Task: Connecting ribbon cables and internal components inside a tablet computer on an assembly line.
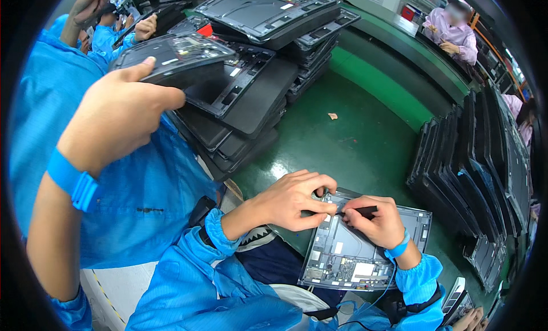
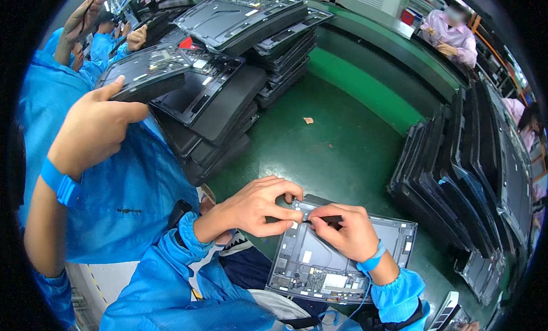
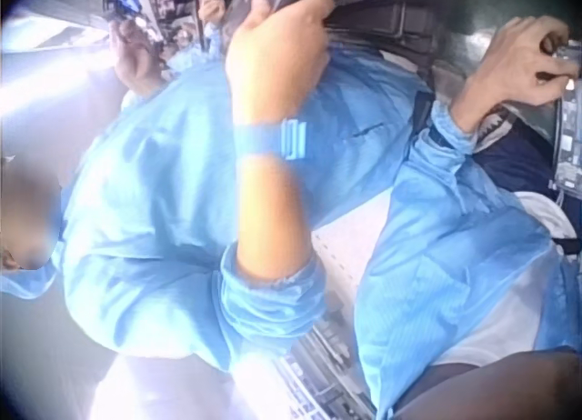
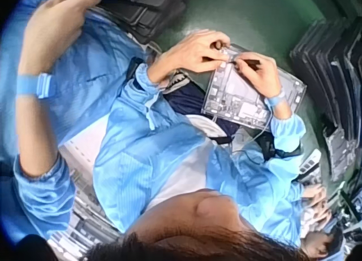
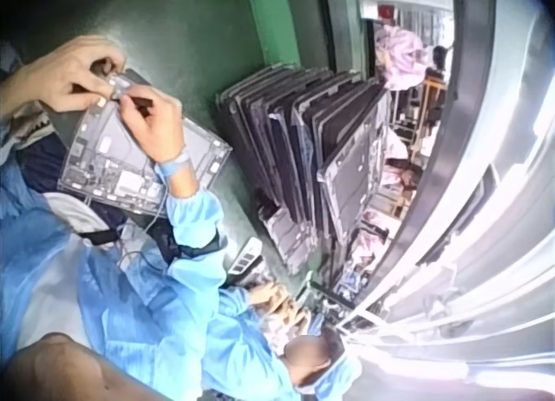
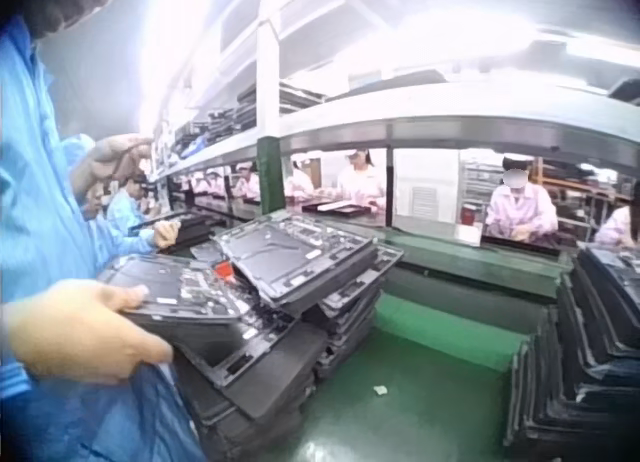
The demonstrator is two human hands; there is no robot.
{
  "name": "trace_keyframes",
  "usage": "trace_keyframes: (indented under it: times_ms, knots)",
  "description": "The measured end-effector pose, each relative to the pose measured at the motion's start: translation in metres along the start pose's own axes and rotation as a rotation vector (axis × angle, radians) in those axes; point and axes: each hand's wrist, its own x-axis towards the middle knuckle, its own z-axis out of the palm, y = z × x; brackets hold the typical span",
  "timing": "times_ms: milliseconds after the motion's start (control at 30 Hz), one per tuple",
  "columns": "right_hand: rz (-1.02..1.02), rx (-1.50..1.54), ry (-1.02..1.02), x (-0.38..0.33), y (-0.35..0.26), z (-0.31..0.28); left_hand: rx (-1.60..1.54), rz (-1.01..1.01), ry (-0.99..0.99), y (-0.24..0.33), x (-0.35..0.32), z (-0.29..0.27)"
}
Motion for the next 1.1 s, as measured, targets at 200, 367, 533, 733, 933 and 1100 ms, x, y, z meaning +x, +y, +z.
trace_keyframes:
  times_ms: [200,367,533,733,933,1100]
  knots:
    - [-0.040,-0.108,-0.056,0.001,0.000,-0.005,-0.028,-0.013,-0.014,-0.004,0.001,0.004]
    - [0.094,0.017,-0.014,-0.003,0.003,0.000,-0.088,-0.055,-0.056,-0.008,0.005,0.003]
    - [0.014,-0.090,-0.042,0.000,-0.001,-0.003,-0.090,-0.069,-0.076,-0.009,0.007,0.002]
    - [-0.008,-0.080,-0.019,0.003,-0.003,-0.005,-0.073,-0.064,-0.056,-0.008,0.005,0.003]
    - [0.048,-0.088,-0.028,-0.002,0.001,-0.002,-0.072,-0.096,-0.012,-0.005,0.001,0.010]
    - [0.128,0.121,-0.002,-0.004,0.006,-0.002,-0.045,-0.066,-0.024,-0.006,-0.001,0.007]
